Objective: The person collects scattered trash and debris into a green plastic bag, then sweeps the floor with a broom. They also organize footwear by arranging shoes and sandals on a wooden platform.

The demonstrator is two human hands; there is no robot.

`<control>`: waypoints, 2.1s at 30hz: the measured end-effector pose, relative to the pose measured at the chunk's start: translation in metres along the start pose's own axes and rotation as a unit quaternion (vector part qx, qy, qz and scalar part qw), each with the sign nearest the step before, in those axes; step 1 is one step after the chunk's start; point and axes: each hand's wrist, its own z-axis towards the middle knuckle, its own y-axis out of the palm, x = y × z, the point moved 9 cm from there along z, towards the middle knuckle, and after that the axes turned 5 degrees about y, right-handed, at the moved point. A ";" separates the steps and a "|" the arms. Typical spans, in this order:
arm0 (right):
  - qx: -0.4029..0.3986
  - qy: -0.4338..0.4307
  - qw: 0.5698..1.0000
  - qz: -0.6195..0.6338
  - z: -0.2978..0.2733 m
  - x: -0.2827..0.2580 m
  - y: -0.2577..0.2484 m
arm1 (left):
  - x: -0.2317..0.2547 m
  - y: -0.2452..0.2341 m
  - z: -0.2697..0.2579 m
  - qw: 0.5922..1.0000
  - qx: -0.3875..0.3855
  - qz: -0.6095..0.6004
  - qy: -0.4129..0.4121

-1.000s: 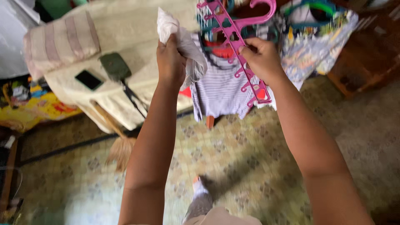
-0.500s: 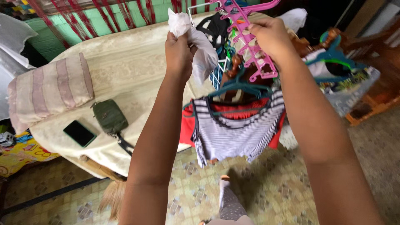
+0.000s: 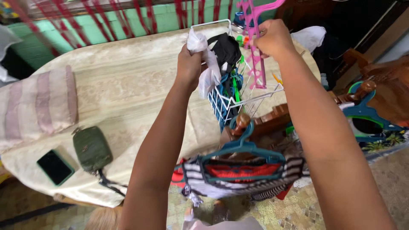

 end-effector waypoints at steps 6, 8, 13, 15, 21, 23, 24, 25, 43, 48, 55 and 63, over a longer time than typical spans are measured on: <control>0.017 0.004 0.991 -0.133 0.022 0.020 0.003 | -0.041 0.004 0.046 0.999 0.039 0.005 -0.008; 0.002 0.010 0.984 -0.180 0.032 0.019 0.016 | -0.040 -0.003 0.055 0.998 0.045 -0.030 -0.013; 0.005 0.010 0.982 -0.190 0.055 0.008 0.053 | -0.029 -0.017 0.070 0.999 0.029 -0.028 -0.003; -0.007 0.010 0.983 -0.181 0.064 0.003 0.072 | -0.024 -0.031 0.072 0.999 0.026 -0.028 0.003; -0.078 0.051 0.968 -0.235 0.087 0.028 0.118 | -0.020 -0.061 0.084 1.000 0.013 -0.020 -0.003; -0.148 0.093 0.943 -0.282 0.082 0.048 0.139 | -0.023 -0.067 0.087 1.000 0.017 -0.019 -0.013; -0.157 0.078 0.932 -0.317 0.080 0.051 0.145 | -0.025 -0.067 0.088 1.000 0.007 -0.011 -0.015; -0.166 0.062 0.919 -0.352 0.077 0.053 0.150 | -0.027 -0.066 0.090 1.000 -0.002 -0.003 -0.018; -0.055 0.171 0.900 -0.396 0.097 0.088 0.068 | -0.149 0.031 0.082 0.973 -0.127 0.127 -0.147; -0.076 0.083 0.908 -0.403 0.094 0.069 0.087 | -0.179 -0.003 0.065 0.945 -0.125 0.234 -0.190; -0.171 -0.106 0.904 -0.378 0.079 0.002 0.159 | -0.094 -0.065 0.043 0.960 -0.038 0.228 -0.157; -0.377 -0.158 0.829 -0.382 0.001 -0.104 0.251 | 0.027 -0.172 -0.072 0.945 0.100 0.290 -0.111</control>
